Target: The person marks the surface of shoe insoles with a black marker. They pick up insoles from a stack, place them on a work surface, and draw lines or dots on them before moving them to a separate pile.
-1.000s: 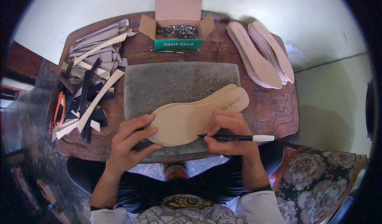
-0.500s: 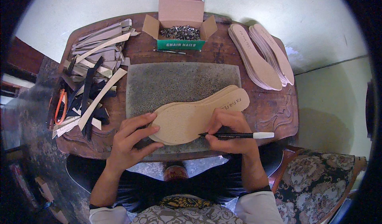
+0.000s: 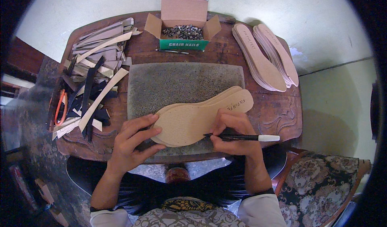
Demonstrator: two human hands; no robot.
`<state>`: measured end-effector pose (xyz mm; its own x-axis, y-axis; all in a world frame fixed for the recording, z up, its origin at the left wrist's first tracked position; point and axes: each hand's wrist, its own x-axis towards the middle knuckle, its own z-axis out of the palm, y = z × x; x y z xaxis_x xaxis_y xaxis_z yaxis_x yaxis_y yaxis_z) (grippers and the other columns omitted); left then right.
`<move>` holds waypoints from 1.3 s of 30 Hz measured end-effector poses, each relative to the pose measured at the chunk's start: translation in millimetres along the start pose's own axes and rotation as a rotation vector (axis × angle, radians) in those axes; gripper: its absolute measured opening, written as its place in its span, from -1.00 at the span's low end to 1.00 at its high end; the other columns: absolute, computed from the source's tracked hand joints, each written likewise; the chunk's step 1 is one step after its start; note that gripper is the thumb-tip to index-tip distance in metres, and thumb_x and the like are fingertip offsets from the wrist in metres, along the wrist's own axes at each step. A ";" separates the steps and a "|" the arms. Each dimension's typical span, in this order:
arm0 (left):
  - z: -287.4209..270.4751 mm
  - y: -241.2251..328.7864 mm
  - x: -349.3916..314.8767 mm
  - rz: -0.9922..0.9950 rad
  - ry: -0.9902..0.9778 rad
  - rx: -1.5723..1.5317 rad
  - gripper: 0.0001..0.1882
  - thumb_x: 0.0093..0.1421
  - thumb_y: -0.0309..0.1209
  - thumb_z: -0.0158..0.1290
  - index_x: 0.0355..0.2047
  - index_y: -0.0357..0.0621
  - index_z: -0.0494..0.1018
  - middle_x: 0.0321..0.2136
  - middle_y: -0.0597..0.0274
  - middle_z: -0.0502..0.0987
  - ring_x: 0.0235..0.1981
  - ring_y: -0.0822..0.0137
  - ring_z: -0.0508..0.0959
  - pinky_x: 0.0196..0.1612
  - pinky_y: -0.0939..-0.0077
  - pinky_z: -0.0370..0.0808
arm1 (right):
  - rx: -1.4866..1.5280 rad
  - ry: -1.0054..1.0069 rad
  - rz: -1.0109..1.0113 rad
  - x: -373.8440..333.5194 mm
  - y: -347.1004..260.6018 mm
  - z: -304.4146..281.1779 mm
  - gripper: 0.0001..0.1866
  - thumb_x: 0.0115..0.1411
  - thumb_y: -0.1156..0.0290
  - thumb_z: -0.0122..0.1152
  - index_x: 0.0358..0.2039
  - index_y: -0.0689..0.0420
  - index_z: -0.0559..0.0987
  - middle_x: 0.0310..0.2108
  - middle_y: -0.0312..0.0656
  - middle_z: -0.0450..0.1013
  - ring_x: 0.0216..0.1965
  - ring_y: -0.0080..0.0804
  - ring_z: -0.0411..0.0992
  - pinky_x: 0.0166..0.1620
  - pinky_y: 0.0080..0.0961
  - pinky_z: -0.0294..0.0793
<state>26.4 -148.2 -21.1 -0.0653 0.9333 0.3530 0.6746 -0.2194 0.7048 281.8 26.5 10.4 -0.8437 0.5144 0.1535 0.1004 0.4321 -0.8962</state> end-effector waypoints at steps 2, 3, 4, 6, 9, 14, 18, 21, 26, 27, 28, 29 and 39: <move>-0.6 0.3 -0.3 0.002 0.005 -0.003 -0.44 -0.18 -0.35 0.47 -0.09 -0.08 0.61 0.09 0.12 0.54 0.12 0.12 0.52 0.13 0.28 0.45 | -0.005 -0.004 -0.003 0.4 -0.1 -0.6 -0.78 -0.18 0.63 0.37 -0.59 0.18 0.45 -0.53 -0.16 0.45 -0.48 -0.33 0.48 -0.42 -0.47 0.36; -1.1 0.6 -0.2 0.002 0.004 -0.001 -0.44 -0.18 -0.35 0.47 -0.09 -0.08 0.61 0.09 0.12 0.54 0.12 0.12 0.52 0.13 0.28 0.45 | -0.002 -0.003 -0.009 0.6 0.3 -0.6 -0.78 -0.18 0.63 0.37 -0.59 0.18 0.45 -0.53 -0.17 0.45 -0.49 -0.33 0.47 -0.42 -0.46 0.36; -1.1 0.6 0.4 0.004 0.003 -0.001 -0.44 -0.18 -0.35 0.47 -0.09 -0.08 0.61 0.09 0.12 0.54 0.12 0.12 0.52 0.13 0.28 0.45 | -0.001 -0.001 -0.013 0.5 0.4 -0.8 -0.78 -0.18 0.63 0.37 -0.59 0.18 0.45 -0.54 -0.17 0.45 -0.49 -0.32 0.47 -0.42 -0.46 0.36; -0.5 0.2 0.5 0.006 0.001 -0.004 -0.44 -0.18 -0.35 0.47 -0.09 -0.08 0.61 0.09 0.12 0.54 0.11 0.12 0.52 0.13 0.28 0.45 | -0.004 0.011 -0.037 0.4 1.5 -0.5 -0.78 -0.19 0.63 0.37 -0.60 0.19 0.45 -0.54 -0.17 0.44 -0.51 -0.32 0.46 -0.43 -0.46 0.35; 0.6 -0.9 -0.1 0.004 -0.001 -0.006 -0.44 -0.18 -0.35 0.46 -0.09 -0.09 0.61 0.09 0.12 0.54 0.11 0.12 0.53 0.13 0.28 0.45 | -0.010 0.015 -0.038 0.4 2.4 0.5 -0.79 -0.19 0.63 0.37 -0.60 0.19 0.45 -0.55 -0.17 0.44 -0.51 -0.32 0.46 -0.43 -0.46 0.35; 0.0 -0.8 -0.6 0.003 0.003 -0.004 -0.44 -0.18 -0.35 0.46 -0.08 -0.09 0.61 0.09 0.11 0.54 0.11 0.12 0.53 0.13 0.28 0.44 | -0.011 0.012 -0.028 2.4 -2.6 0.4 -0.79 -0.18 0.62 0.36 -0.60 0.19 0.45 -0.55 -0.17 0.44 -0.51 -0.33 0.46 -0.43 -0.46 0.35; -0.8 -0.8 -0.5 0.002 -0.007 0.000 -0.43 -0.18 -0.35 0.47 -0.08 -0.08 0.61 0.09 0.10 0.54 0.11 0.12 0.53 0.13 0.28 0.44 | 0.001 0.013 -0.027 1.9 -1.0 1.1 -0.79 -0.18 0.63 0.36 -0.60 0.19 0.45 -0.54 -0.17 0.44 -0.50 -0.33 0.46 -0.42 -0.46 0.36; -0.2 -0.3 0.5 0.007 -0.006 -0.003 -0.43 -0.18 -0.35 0.47 -0.08 -0.09 0.61 0.09 0.10 0.54 0.11 0.12 0.53 0.12 0.29 0.44 | -0.015 -0.005 0.007 0.5 -1.6 -0.6 -0.79 -0.18 0.63 0.36 -0.59 0.19 0.45 -0.53 -0.17 0.44 -0.49 -0.33 0.46 -0.41 -0.46 0.37; -0.6 -0.1 0.2 0.006 0.000 -0.010 -0.43 -0.18 -0.36 0.46 -0.08 -0.09 0.61 0.09 0.11 0.54 0.11 0.12 0.52 0.12 0.29 0.44 | -0.008 -0.004 0.001 0.2 -1.0 0.3 -0.78 -0.18 0.63 0.37 -0.59 0.19 0.45 -0.53 -0.17 0.45 -0.49 -0.34 0.47 -0.41 -0.47 0.37; -0.7 0.0 0.3 0.007 0.000 -0.009 -0.43 -0.18 -0.36 0.46 -0.08 -0.09 0.61 0.09 0.11 0.54 0.11 0.12 0.52 0.12 0.29 0.44 | -0.009 0.000 -0.007 0.2 -0.3 0.6 -0.78 -0.18 0.64 0.37 -0.59 0.19 0.45 -0.53 -0.18 0.45 -0.49 -0.34 0.47 -0.41 -0.47 0.37; -0.6 -0.4 0.2 0.009 0.001 -0.009 -0.43 -0.18 -0.36 0.47 -0.08 -0.09 0.61 0.09 0.11 0.54 0.11 0.12 0.52 0.12 0.29 0.44 | -0.010 0.004 -0.013 0.0 0.3 0.9 -0.78 -0.18 0.64 0.37 -0.59 0.19 0.45 -0.53 -0.18 0.45 -0.49 -0.34 0.47 -0.41 -0.47 0.37; -0.4 -0.6 0.3 0.010 0.001 -0.009 -0.43 -0.18 -0.36 0.47 -0.08 -0.09 0.61 0.09 0.11 0.54 0.11 0.12 0.52 0.12 0.29 0.44 | -0.011 0.004 -0.008 -0.2 0.2 0.9 -0.78 -0.17 0.64 0.37 -0.59 0.19 0.45 -0.53 -0.18 0.45 -0.49 -0.34 0.47 -0.41 -0.47 0.37; -1.3 -0.2 1.0 0.007 0.000 0.002 -0.44 -0.18 -0.35 0.46 -0.09 -0.09 0.61 0.09 0.11 0.54 0.11 0.12 0.53 0.13 0.28 0.45 | 0.026 0.048 -0.040 0.8 1.9 -0.6 -0.79 -0.19 0.62 0.36 -0.60 0.19 0.45 -0.55 -0.19 0.46 -0.50 -0.36 0.47 -0.42 -0.48 0.37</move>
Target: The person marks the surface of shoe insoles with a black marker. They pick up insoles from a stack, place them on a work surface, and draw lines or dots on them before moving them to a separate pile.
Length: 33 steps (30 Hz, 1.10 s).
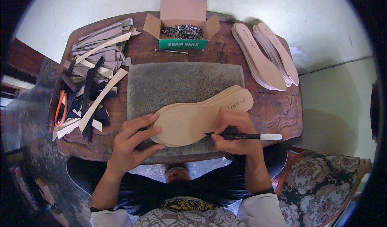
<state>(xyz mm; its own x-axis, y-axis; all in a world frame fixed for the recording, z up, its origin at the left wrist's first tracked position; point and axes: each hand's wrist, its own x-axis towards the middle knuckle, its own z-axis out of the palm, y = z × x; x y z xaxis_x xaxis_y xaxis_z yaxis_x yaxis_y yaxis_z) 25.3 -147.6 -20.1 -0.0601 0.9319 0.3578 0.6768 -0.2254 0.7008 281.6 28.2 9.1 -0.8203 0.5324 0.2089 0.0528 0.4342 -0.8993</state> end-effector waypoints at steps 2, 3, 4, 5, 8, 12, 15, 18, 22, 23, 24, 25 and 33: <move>1.1 -0.7 -0.4 -0.003 -0.002 0.003 -0.45 -0.17 -0.35 0.46 -0.09 -0.09 0.61 0.08 0.11 0.54 0.11 0.12 0.53 0.13 0.28 0.45 | 0.020 0.027 -0.007 -0.4 0.4 -2.9 -0.79 -0.20 0.61 0.36 -0.60 0.19 0.45 -0.55 -0.19 0.46 -0.51 -0.36 0.47 -0.42 -0.48 0.37; 1.5 -0.7 -0.2 -0.007 -0.002 -0.005 -0.44 -0.18 -0.36 0.46 -0.09 -0.09 0.61 0.08 0.11 0.54 0.11 0.12 0.53 0.13 0.28 0.45 | 0.025 0.035 0.019 0.1 -3.7 -5.6 -0.79 -0.20 0.61 0.36 -0.60 0.19 0.46 -0.56 -0.18 0.47 -0.51 -0.36 0.47 -0.42 -0.47 0.37; 1.4 0.2 0.2 -0.012 -0.003 -0.011 -0.44 -0.18 -0.36 0.47 -0.09 -0.09 0.61 0.08 0.11 0.54 0.11 0.12 0.53 0.13 0.28 0.45 | 0.031 0.043 0.044 0.1 -5.9 -7.4 -0.80 -0.20 0.61 0.36 -0.60 0.19 0.46 -0.56 -0.18 0.47 -0.52 -0.35 0.47 -0.42 -0.47 0.37; 1.4 0.7 0.5 -0.017 -0.004 -0.018 -0.44 -0.18 -0.36 0.47 -0.10 -0.09 0.61 0.08 0.11 0.54 0.11 0.12 0.53 0.13 0.28 0.45 | 0.014 0.033 0.042 -0.3 -4.7 -8.1 -0.80 -0.20 0.61 0.36 -0.60 0.19 0.46 -0.56 -0.18 0.47 -0.52 -0.35 0.47 -0.42 -0.48 0.37; 1.5 0.6 -0.3 -0.012 -0.001 -0.005 -0.44 -0.19 -0.37 0.47 -0.10 -0.10 0.61 0.09 0.10 0.54 0.11 0.12 0.53 0.13 0.27 0.45 | -0.022 0.017 0.028 -0.8 -0.7 -9.2 -0.80 -0.20 0.61 0.36 -0.61 0.19 0.46 -0.56 -0.19 0.47 -0.51 -0.35 0.48 -0.43 -0.48 0.36; -0.9 2.1 1.1 -0.020 -0.013 0.003 -0.45 -0.20 -0.37 0.47 -0.11 -0.10 0.62 0.09 0.09 0.54 0.10 0.11 0.53 0.12 0.27 0.46 | -0.030 0.021 0.020 -0.4 -2.4 -10.8 -0.79 -0.20 0.61 0.36 -0.62 0.18 0.45 -0.56 -0.19 0.46 -0.52 -0.35 0.47 -0.43 -0.48 0.36; -1.0 2.5 1.7 -0.021 -0.016 -0.001 -0.45 -0.20 -0.37 0.48 -0.12 -0.12 0.61 0.08 0.06 0.54 0.11 0.08 0.53 0.13 0.24 0.46 | -0.033 0.024 0.012 -0.3 -2.1 -11.5 -0.79 -0.19 0.60 0.36 -0.61 0.18 0.44 -0.57 -0.20 0.45 -0.52 -0.36 0.47 -0.43 -0.48 0.36; -0.1 1.2 0.6 -0.022 -0.022 -0.005 -0.44 -0.21 -0.36 0.48 -0.12 -0.12 0.61 0.08 0.04 0.54 0.11 0.05 0.53 0.15 0.21 0.47 | -0.034 0.041 -0.010 -0.6 -0.2 -11.0 -0.78 -0.18 0.60 0.36 -0.61 0.19 0.44 -0.57 -0.20 0.44 -0.52 -0.36 0.46 -0.44 -0.48 0.35; 1.8 0.5 -0.4 -0.023 -0.006 -0.015 -0.44 -0.21 -0.38 0.48 -0.11 -0.11 0.62 0.08 0.08 0.55 0.09 0.10 0.54 0.12 0.25 0.45 | -0.031 0.023 0.024 -0.8 -2.2 -10.7 -0.79 -0.17 0.61 0.36 -0.60 0.18 0.44 -0.57 -0.20 0.44 -0.52 -0.34 0.46 -0.44 -0.48 0.35; 1.9 0.5 -0.7 -0.023 -0.001 -0.015 -0.44 -0.21 -0.38 0.48 -0.11 -0.11 0.62 0.09 0.08 0.55 0.09 0.09 0.54 0.11 0.25 0.45 | -0.032 0.020 0.020 -0.4 -2.4 -10.7 -0.79 -0.17 0.61 0.36 -0.60 0.18 0.44 -0.57 -0.19 0.44 -0.52 -0.34 0.46 -0.44 -0.48 0.35; 1.8 0.8 -1.0 -0.023 -0.002 -0.013 -0.44 -0.21 -0.38 0.48 -0.11 -0.11 0.61 0.09 0.08 0.55 0.09 0.09 0.55 0.11 0.25 0.45 | -0.032 0.017 0.017 0.0 -2.6 -10.5 -0.79 -0.17 0.62 0.36 -0.60 0.18 0.44 -0.56 -0.19 0.44 -0.52 -0.34 0.46 -0.44 -0.48 0.36; 1.5 1.2 -0.5 -0.021 -0.001 -0.011 -0.44 -0.21 -0.38 0.48 -0.11 -0.11 0.61 0.09 0.08 0.55 0.09 0.09 0.55 0.11 0.24 0.45 | -0.035 0.014 0.013 0.4 -3.2 -10.8 -0.79 -0.17 0.62 0.35 -0.60 0.18 0.44 -0.56 -0.19 0.44 -0.52 -0.33 0.46 -0.44 -0.47 0.36; -0.4 1.6 -0.2 -0.019 -0.011 -0.008 -0.44 -0.20 -0.37 0.47 -0.11 -0.11 0.61 0.09 0.08 0.55 0.10 0.10 0.55 0.10 0.24 0.44 | -0.043 -0.002 0.004 -0.9 -0.3 -8.1 -0.79 -0.17 0.60 0.36 -0.59 0.18 0.44 -0.57 -0.20 0.42 -0.52 -0.34 0.47 -0.45 -0.47 0.36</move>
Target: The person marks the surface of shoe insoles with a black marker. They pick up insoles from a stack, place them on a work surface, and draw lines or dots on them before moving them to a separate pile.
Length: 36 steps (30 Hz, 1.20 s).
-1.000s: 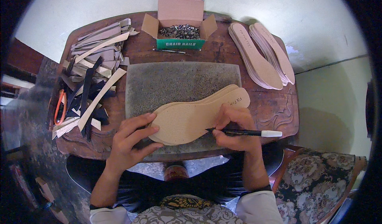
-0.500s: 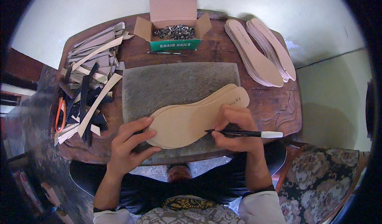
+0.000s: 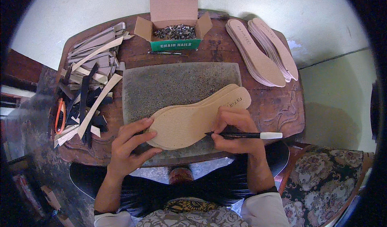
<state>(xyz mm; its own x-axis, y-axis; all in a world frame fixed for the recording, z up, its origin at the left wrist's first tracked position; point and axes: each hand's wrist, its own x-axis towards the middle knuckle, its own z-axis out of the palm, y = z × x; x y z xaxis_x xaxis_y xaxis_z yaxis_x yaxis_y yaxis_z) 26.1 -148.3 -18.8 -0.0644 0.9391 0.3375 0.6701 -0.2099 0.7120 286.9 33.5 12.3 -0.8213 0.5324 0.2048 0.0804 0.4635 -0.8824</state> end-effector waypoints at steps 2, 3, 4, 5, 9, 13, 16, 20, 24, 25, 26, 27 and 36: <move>0.5 -0.4 1.1 0.007 -0.001 -0.010 -0.44 -0.20 -0.37 0.47 -0.11 -0.10 0.61 0.09 0.08 0.55 0.10 0.10 0.55 0.11 0.24 0.44 | -0.011 -0.004 0.002 -0.6 0.1 -0.3 -0.79 -0.17 0.60 0.36 -0.59 0.18 0.43 -0.57 -0.20 0.42 -0.52 -0.34 0.47 -0.45 -0.47 0.36; 0.9 -0.4 1.2 0.008 0.002 -0.014 -0.44 -0.20 -0.37 0.47 -0.11 -0.10 0.61 0.09 0.08 0.55 0.10 0.10 0.55 0.11 0.25 0.44 | -0.011 -0.005 0.004 -0.8 0.0 -0.5 -0.79 -0.17 0.60 0.36 -0.59 0.18 0.43 -0.57 -0.20 0.42 -0.53 -0.34 0.47 -0.45 -0.47 0.36; 1.1 -0.7 0.8 0.006 0.006 -0.016 -0.44 -0.20 -0.37 0.47 -0.10 -0.10 0.61 0.09 0.08 0.55 0.10 0.10 0.55 0.11 0.25 0.44 | -0.008 -0.009 0.006 -0.3 0.2 -0.2 -0.79 -0.17 0.60 0.36 -0.59 0.18 0.43 -0.56 -0.20 0.42 -0.53 -0.34 0.47 -0.45 -0.47 0.36; 1.2 -1.0 0.3 0.004 0.010 -0.019 -0.44 -0.20 -0.37 0.47 -0.10 -0.10 0.61 0.09 0.08 0.55 0.10 0.10 0.55 0.11 0.26 0.44 | -0.009 -0.009 0.008 -0.1 0.2 0.3 -0.79 -0.17 0.59 0.36 -0.59 0.18 0.44 -0.56 -0.20 0.42 -0.53 -0.34 0.47 -0.45 -0.47 0.36; 0.9 -0.8 -0.1 -0.004 0.013 -0.017 -0.44 -0.20 -0.38 0.47 -0.11 -0.10 0.61 0.09 0.09 0.55 0.09 0.10 0.54 0.11 0.27 0.45 | -0.014 -0.015 0.026 0.5 -2.2 0.0 -0.79 -0.18 0.59 0.35 -0.59 0.18 0.44 -0.56 -0.19 0.42 -0.53 -0.33 0.46 -0.44 -0.47 0.36; 0.1 -0.4 -0.5 -0.012 -0.011 -0.003 -0.45 -0.19 -0.36 0.48 -0.12 -0.14 0.61 0.07 0.01 0.54 0.11 0.05 0.53 0.14 0.21 0.46 | 0.002 0.001 0.020 -0.7 0.8 2.2 -0.79 -0.18 0.59 0.36 -0.59 0.18 0.44 -0.56 -0.19 0.42 -0.52 -0.33 0.47 -0.45 -0.47 0.35; -1.1 -0.2 -0.2 -0.009 -0.025 0.002 -0.46 -0.18 -0.34 0.48 -0.13 -0.15 0.61 0.06 -0.03 0.54 0.12 0.02 0.52 0.16 0.18 0.47 | -0.009 -0.010 0.014 0.8 -1.8 0.9 -0.78 -0.19 0.58 0.36 -0.60 0.18 0.44 -0.56 -0.18 0.42 -0.52 -0.33 0.47 -0.44 -0.47 0.35; -1.0 0.2 0.8 -0.001 -0.023 0.006 -0.46 -0.18 -0.33 0.47 -0.13 -0.14 0.61 0.06 -0.02 0.54 0.12 0.02 0.52 0.16 0.18 0.47 | -0.021 -0.012 0.023 1.4 -3.4 0.0 -0.79 -0.19 0.59 0.36 -0.60 0.18 0.44 -0.56 -0.18 0.42 -0.52 -0.33 0.47 -0.44 -0.47 0.35; -0.4 -0.5 -0.5 -0.008 -0.019 0.003 -0.46 -0.18 -0.33 0.47 -0.13 -0.13 0.60 0.06 -0.01 0.54 0.12 0.02 0.52 0.16 0.19 0.47 | -0.017 -0.012 0.033 0.8 -4.3 0.3 -0.79 -0.19 0.59 0.36 -0.59 0.18 0.44 -0.56 -0.18 0.43 -0.52 -0.33 0.46 -0.44 -0.47 0.35; -0.7 -0.3 -0.3 -0.008 -0.022 0.008 -0.46 -0.18 -0.33 0.47 -0.12 -0.13 0.60 0.06 -0.01 0.54 0.12 0.02 0.52 0.16 0.19 0.47 | -0.020 -0.012 0.034 0.6 -4.3 0.0 -0.79 -0.18 0.59 0.36 -0.59 0.18 0.44 -0.56 -0.18 0.43 -0.52 -0.33 0.46 -0.44 -0.47 0.35; -0.8 -0.1 -0.2 -0.007 -0.025 0.012 -0.46 -0.18 -0.33 0.48 -0.12 -0.13 0.60 0.06 -0.01 0.54 0.12 0.02 0.52 0.16 0.19 0.47 | -0.012 -0.008 0.032 0.1 -3.2 0.4 -0.79 -0.18 0.59 0.36 -0.59 0.18 0.44 -0.55 -0.18 0.43 -0.52 -0.33 0.46 -0.44 -0.47 0.36; -0.7 -0.1 0.0 -0.007 -0.024 0.009 -0.45 -0.18 -0.33 0.48 -0.12 -0.13 0.60 0.06 -0.01 0.54 0.12 0.02 0.52 0.16 0.19 0.47 | -0.004 -0.004 0.030 -0.7 -1.3 1.3 -0.79 -0.18 0.59 0.36 -0.59 0.18 0.44 -0.55 -0.19 0.43 -0.52 -0.33 0.46 -0.44 -0.47 0.36; 0.1 -0.6 0.3 0.002 -0.005 -0.006 -0.45 -0.18 -0.35 0.47 -0.11 -0.13 0.60 0.07 0.03 0.54 0.12 0.06 0.52 0.15 0.22 0.46 | -0.008 -0.013 0.024 1.1 -2.3 1.1 -0.79 -0.19 0.59 0.35 -0.59 0.18 0.45 -0.56 -0.19 0.43 -0.53 -0.34 0.47 -0.45 -0.47 0.37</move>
<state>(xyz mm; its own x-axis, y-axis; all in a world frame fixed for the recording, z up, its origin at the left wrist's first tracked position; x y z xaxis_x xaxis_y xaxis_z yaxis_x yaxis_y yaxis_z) 25.8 -147.8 -19.2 -0.0597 0.9401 0.3356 0.6654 -0.2132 0.7154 285.2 32.2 14.1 -0.8263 0.5343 0.1782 0.1044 0.4562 -0.8837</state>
